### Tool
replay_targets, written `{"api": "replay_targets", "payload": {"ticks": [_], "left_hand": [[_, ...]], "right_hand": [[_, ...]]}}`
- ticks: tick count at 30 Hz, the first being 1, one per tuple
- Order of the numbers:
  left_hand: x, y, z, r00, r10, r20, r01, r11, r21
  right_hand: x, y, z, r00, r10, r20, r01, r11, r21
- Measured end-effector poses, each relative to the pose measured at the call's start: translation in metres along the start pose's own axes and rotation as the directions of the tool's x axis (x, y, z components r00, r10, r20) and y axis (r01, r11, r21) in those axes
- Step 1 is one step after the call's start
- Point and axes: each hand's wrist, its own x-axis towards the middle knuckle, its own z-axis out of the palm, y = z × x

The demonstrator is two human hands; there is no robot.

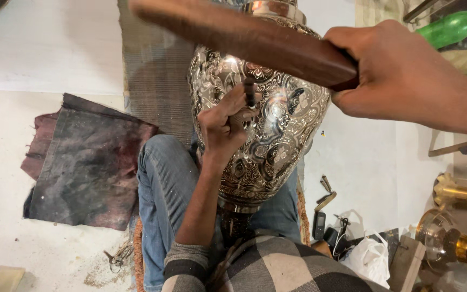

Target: The person uses a hammer and a metal chisel to engrave intricate floral patterns onto a large silver vase. The person repeatedly strikes the chisel to deepen the design on the vase's surface.

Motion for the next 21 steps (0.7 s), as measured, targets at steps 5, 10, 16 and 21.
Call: {"api": "replay_targets", "payload": {"ticks": [5, 10, 16, 21], "left_hand": [[0.006, 0.015, -0.002, 0.983, -0.173, 0.061, 0.176, 0.984, -0.042], [0.004, 0.02, -0.004, 0.989, -0.143, 0.047, 0.143, 0.99, 0.004], [0.002, 0.009, 0.0, 0.976, -0.21, 0.061, 0.211, 0.977, -0.004], [-0.003, 0.005, -0.001, 0.98, -0.192, 0.054, 0.197, 0.975, -0.101]], "right_hand": [[0.002, 0.01, 0.007, 0.997, -0.077, 0.005, 0.077, 0.997, -0.013], [0.004, 0.001, 0.001, 0.988, -0.089, -0.127, 0.117, 0.966, 0.23], [0.011, -0.014, -0.01, 0.999, 0.009, 0.046, -0.001, 0.985, -0.172], [0.014, -0.016, -0.007, 0.998, -0.019, 0.058, 0.037, 0.945, -0.325]]}}
